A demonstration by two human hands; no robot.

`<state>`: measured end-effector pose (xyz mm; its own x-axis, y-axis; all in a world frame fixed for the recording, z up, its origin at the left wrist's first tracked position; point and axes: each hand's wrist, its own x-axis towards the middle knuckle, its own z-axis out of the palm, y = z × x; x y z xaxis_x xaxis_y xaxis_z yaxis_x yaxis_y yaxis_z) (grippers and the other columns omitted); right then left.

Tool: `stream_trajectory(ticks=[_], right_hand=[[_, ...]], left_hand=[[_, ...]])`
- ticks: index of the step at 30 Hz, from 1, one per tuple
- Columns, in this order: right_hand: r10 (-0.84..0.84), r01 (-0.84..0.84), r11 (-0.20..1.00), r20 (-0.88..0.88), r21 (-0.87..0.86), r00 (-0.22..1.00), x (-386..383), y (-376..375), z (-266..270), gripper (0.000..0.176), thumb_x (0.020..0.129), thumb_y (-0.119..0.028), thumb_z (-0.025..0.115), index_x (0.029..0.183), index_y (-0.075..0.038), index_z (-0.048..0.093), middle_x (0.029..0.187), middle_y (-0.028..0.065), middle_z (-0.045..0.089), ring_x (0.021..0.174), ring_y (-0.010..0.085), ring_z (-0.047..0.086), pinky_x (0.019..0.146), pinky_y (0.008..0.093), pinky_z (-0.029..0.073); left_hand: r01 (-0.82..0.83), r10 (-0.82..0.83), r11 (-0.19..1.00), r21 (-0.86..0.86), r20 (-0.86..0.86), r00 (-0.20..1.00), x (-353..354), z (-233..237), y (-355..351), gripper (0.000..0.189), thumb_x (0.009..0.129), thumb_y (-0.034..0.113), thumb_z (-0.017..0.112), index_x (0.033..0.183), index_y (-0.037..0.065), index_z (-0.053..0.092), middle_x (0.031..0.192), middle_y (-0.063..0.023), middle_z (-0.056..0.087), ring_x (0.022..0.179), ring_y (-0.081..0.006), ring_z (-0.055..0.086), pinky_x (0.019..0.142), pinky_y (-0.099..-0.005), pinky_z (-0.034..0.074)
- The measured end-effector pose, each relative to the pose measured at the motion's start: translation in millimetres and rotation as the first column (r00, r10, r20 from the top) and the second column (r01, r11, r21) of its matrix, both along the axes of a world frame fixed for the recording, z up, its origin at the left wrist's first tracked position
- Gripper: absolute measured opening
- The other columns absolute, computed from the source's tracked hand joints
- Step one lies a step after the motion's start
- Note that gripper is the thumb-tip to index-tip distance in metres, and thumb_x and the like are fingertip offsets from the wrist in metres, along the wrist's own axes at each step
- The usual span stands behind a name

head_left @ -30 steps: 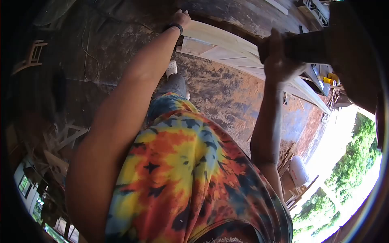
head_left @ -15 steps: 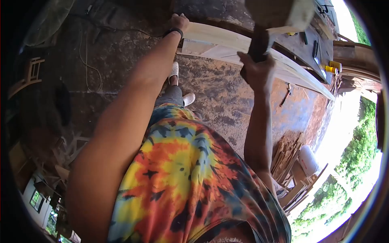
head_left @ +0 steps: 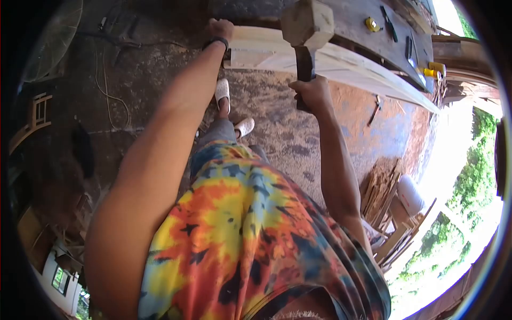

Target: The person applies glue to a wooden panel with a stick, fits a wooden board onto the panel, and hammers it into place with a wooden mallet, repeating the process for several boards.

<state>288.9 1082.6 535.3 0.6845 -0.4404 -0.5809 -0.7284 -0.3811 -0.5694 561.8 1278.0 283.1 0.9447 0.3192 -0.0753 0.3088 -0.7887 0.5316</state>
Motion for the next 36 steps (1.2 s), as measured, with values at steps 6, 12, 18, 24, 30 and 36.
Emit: stream_trajectory(ticks=[6, 12, 18, 24, 30, 36], right_hand=[[0.135, 0.087, 0.970, 0.802, -0.226, 0.582, 53, 8, 113, 0.023, 0.077, -0.019, 0.086, 0.076, -0.004, 0.069, 0.064, 0.0073, 0.069, 0.055, 0.0171, 0.067, 0.055, 0.0323, 0.052], [0.047, 0.190, 0.923, 0.591, -0.333, 0.805, 24, 17, -46, 0.033, 0.079, -0.028, 0.079, 0.088, 0.003, 0.072, 0.077, 0.0197, 0.070, 0.072, 0.0295, 0.072, 0.065, 0.0424, 0.055], [-0.016, 0.016, 1.000, 0.040, -0.005, 0.999, 4, -2, -36, 0.043, 0.074, -0.032, 0.081, 0.081, 0.010, 0.071, 0.072, 0.0230, 0.070, 0.071, 0.0334, 0.073, 0.068, 0.0420, 0.056], [0.009, 0.102, 0.991, 0.791, -0.091, 0.611, 41, 6, 111, 0.023, 0.081, -0.017, 0.085, 0.073, -0.003, 0.067, 0.066, 0.0056, 0.070, 0.054, 0.0108, 0.063, 0.052, 0.0282, 0.050], [0.076, 0.260, 0.919, 0.780, -0.297, 0.621, 37, 17, 44, 0.020, 0.083, -0.017, 0.080, 0.082, 0.001, 0.072, 0.076, 0.0107, 0.074, 0.071, 0.0200, 0.072, 0.067, 0.0340, 0.056], [0.111, -0.095, 0.969, 0.058, -0.227, 0.992, 18, 8, -54, 0.044, 0.071, -0.029, 0.080, 0.090, 0.009, 0.070, 0.081, 0.0284, 0.071, 0.083, 0.0379, 0.074, 0.073, 0.0451, 0.058]], left_hand=[[0.034, -0.045, 0.994, -0.102, -0.105, 0.993, 18, 39, -3, 0.034, 0.093, 0.029, 0.054, 0.109, 0.005, 0.073, 0.118, -0.0205, 0.070, 0.110, -0.0389, 0.067, 0.094, -0.0455, 0.051], [0.317, -0.295, 0.929, 0.191, -0.135, 0.946, 1, 81, 0, 0.028, 0.093, 0.025, 0.056, 0.103, 0.012, 0.078, 0.112, -0.0113, 0.075, 0.105, -0.0327, 0.071, 0.087, -0.0437, 0.052], [0.245, -0.243, 0.970, -0.007, -0.136, 0.960, 19, 13, 13, 0.042, 0.095, 0.030, 0.050, 0.112, -0.003, 0.069, 0.118, -0.0245, 0.069, 0.115, -0.0417, 0.065, 0.102, -0.0478, 0.050], [0.054, -0.094, 0.979, -0.199, -0.196, 0.976, -5, 82, 1, 0.043, 0.094, 0.029, 0.049, 0.116, -0.003, 0.068, 0.130, -0.0281, 0.063, 0.116, -0.0442, 0.063, 0.102, -0.0489, 0.050], [0.088, -0.129, 0.981, -0.171, -0.242, 0.962, -10, 108, -2, 0.047, 0.093, 0.033, 0.052, 0.124, -0.001, 0.064, 0.128, -0.0272, 0.064, 0.121, -0.0440, 0.061, 0.104, -0.0492, 0.048], [0.117, -0.150, 0.971, -0.209, -0.152, 0.977, 14, 86, 1, 0.047, 0.095, 0.036, 0.046, 0.116, 0.000, 0.068, 0.128, -0.0282, 0.064, 0.124, -0.0446, 0.059, 0.106, -0.0489, 0.047]])
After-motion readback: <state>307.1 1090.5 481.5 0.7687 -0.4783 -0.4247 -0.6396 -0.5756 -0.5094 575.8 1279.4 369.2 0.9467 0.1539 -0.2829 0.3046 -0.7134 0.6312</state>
